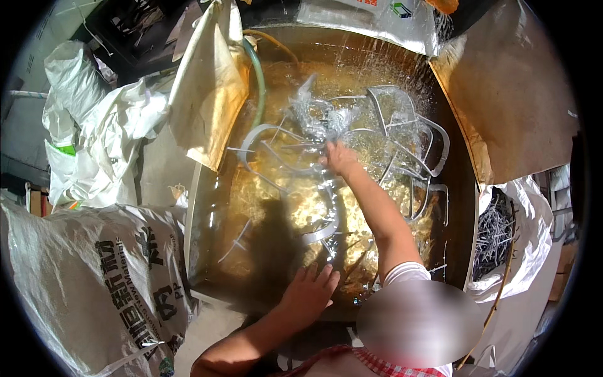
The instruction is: The person rinses plastic industrial components in a water tank, gathers them into a stack, and places the stack into a large white bag.
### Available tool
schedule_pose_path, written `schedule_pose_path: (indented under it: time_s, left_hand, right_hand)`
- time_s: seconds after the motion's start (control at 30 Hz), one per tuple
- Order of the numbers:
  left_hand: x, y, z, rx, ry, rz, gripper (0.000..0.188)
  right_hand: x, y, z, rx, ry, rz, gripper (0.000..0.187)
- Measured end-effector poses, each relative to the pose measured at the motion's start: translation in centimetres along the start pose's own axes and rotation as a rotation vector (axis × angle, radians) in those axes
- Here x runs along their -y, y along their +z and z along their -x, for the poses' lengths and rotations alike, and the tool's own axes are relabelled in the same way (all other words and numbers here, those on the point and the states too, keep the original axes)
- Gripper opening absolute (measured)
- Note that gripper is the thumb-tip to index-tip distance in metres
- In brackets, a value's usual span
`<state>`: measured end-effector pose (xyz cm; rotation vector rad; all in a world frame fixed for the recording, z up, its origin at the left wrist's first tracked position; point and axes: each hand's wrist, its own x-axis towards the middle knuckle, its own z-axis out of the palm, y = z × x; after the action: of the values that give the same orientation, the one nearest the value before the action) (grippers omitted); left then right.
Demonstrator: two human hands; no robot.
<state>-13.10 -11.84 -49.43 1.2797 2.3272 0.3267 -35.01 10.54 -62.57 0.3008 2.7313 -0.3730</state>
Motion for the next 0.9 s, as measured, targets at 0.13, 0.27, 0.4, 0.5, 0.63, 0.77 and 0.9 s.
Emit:
schedule_pose_path:
  time_s: [0.13,0.27,0.4,0.5,0.63,0.77,0.9]
  left_hand:
    - [-0.5,-0.1,0.0,0.001,-0.001,0.038,0.059]
    - [-0.7,-0.4,-0.3,0.011,0.008,0.06,0.061]
    - [-0.7,-0.7,-0.5,0.034,0.036,0.055,0.061]
    - [-0.5,-0.1,-0.3,-0.017,0.012,0.02,0.06]
    - [-0.7,0.6,-0.8,0.014,0.035,0.046,0.058]
    - [-0.5,0.3,-0.4,-0.034,0.024,0.032,0.059]
    - [-0.2,0.0,-0.4,0.027,0.048,0.065,0.058]
  right_hand:
    - [0.9,0.5,1.2,0.243,-0.088,0.014,0.06]
    - [0.6,2.0,-0.3,-0.471,0.129,-0.636,0.064]
    - [1.1,4.1,-3.7,-0.512,0.608,-0.983,0.077]
    - [1.4,5.0,-3.1,-0.448,0.678,-1.126,0.082]
    - [-0.7,7.7,-5.1,-0.615,0.559,-1.102,0.061]
    - [0.0,4.4,-3.4,-0.739,0.151,-0.382,0.054]
    - [-3.4,1.7,-5.4,-0.496,0.267,-0.257,0.078]
